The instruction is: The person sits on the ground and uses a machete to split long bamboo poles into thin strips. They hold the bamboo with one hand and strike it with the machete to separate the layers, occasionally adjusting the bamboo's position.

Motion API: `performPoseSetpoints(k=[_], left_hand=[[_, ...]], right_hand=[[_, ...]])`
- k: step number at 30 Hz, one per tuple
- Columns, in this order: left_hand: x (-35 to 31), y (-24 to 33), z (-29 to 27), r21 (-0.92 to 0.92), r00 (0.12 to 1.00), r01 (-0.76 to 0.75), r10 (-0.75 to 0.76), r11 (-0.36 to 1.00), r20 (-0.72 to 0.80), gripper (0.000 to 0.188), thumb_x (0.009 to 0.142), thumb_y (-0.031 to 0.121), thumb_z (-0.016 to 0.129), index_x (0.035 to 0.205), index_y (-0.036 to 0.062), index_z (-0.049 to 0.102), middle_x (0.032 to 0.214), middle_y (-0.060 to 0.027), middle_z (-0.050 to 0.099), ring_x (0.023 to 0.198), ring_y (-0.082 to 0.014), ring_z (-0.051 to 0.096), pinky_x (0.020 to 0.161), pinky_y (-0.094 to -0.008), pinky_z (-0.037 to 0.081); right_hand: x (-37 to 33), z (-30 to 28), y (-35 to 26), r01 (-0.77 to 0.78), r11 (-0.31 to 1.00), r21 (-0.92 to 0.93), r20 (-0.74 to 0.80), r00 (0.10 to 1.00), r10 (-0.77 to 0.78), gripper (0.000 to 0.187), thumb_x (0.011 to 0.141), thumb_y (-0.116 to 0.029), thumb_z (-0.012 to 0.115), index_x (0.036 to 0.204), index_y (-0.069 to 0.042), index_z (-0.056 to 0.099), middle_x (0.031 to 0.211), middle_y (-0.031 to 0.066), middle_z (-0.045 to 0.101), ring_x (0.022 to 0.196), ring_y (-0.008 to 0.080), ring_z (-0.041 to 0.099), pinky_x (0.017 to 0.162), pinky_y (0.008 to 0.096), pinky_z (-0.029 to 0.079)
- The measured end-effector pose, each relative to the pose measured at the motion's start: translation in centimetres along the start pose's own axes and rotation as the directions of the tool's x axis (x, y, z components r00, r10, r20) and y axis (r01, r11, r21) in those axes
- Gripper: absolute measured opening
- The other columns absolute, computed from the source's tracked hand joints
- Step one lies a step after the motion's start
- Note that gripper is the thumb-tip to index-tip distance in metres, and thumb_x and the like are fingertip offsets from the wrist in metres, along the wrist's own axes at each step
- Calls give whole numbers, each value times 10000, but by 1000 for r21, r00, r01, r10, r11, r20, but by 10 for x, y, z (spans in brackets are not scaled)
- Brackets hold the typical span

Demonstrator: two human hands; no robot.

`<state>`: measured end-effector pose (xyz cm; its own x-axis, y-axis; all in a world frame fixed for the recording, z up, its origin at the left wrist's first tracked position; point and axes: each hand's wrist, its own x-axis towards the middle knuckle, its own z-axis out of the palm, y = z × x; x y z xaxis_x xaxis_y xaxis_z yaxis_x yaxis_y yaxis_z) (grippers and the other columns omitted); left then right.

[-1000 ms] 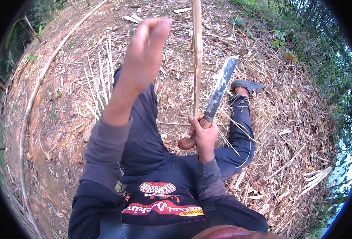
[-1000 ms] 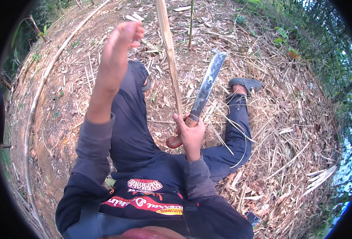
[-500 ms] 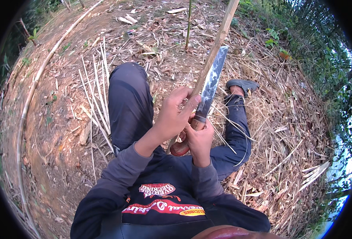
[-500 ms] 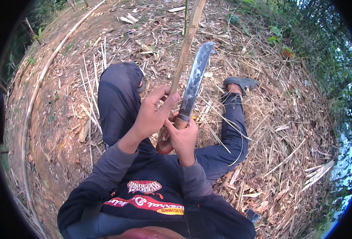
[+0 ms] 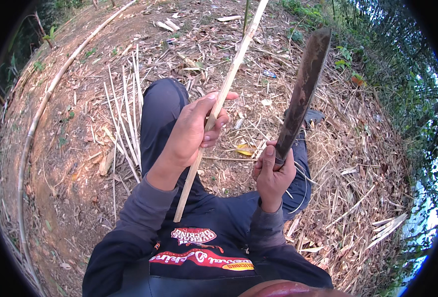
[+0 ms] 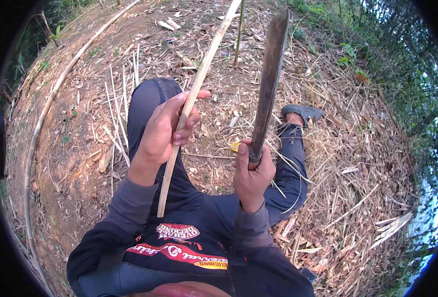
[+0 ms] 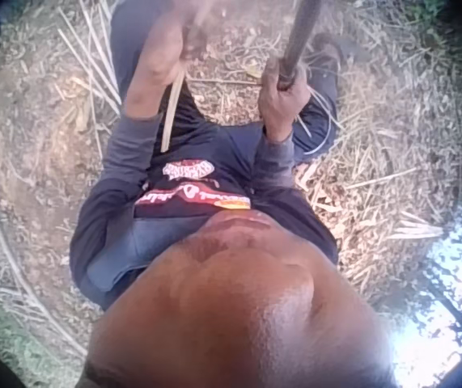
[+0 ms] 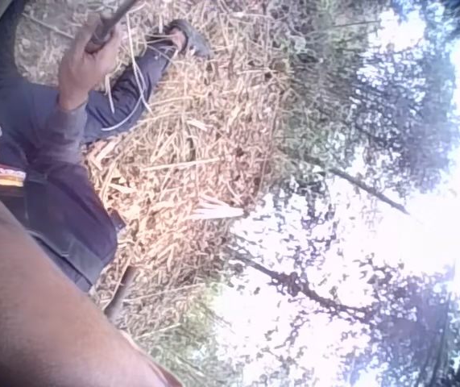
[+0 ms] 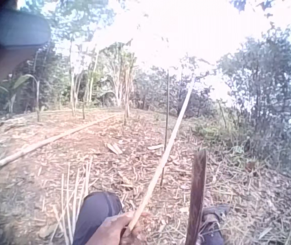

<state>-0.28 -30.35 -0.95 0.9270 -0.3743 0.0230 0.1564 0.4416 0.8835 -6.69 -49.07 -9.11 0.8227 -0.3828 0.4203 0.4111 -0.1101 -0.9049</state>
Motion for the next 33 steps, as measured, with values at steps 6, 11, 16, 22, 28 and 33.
performPoseSetpoints(k=[6,11,16,22,28,33], left_hand=[[-2,-5,-3,221,992,-66,88,973,-90,293,1072,210,483,1266,3,555,788,-9,564,466,-25,421,414,-149,348],[-10,-14,1,98,996,-37,45,994,-74,196,1056,141,512,1189,6,560,809,-44,596,470,-43,453,418,-165,358],[-21,-34,11,164,979,-136,158,977,-131,173,1043,65,501,1199,7,549,768,-59,604,488,-41,434,431,-184,329],[-38,-47,15,171,961,-156,189,973,-201,172,1011,20,553,1181,0,543,763,-62,600,508,-42,437,433,-208,313],[-46,-47,12,161,975,-3,39,987,-221,89,1007,71,602,1055,-4,602,770,-21,596,573,-34,492,470,-198,358],[-53,-52,18,183,971,-57,97,982,-221,161,1046,137,554,1104,7,479,772,-63,575,473,-21,391,405,-185,283]], right_hand=[[-2,9,9,111,964,-243,91,992,-91,177,928,-158,739,1000,-29,642,640,3,555,552,66,513,522,249,402],[2,17,6,357,851,-385,270,925,-266,249,886,-147,767,1040,-11,626,824,107,665,639,225,663,559,320,498],[19,19,8,575,718,-392,390,811,-436,384,782,-146,807,1085,-23,606,830,119,634,688,285,661,573,360,497],[27,18,18,646,614,-454,417,762,-495,418,679,-181,832,1022,-71,620,810,76,611,690,263,638,618,366,455],[36,19,35,674,508,-536,380,730,-568,373,650,-105,795,979,-67,623,760,81,584,657,271,610,605,378,441],[71,2,59,557,566,-607,202,798,-568,214,789,-114,761,935,-41,623,730,122,619,622,313,617,571,388,462]])
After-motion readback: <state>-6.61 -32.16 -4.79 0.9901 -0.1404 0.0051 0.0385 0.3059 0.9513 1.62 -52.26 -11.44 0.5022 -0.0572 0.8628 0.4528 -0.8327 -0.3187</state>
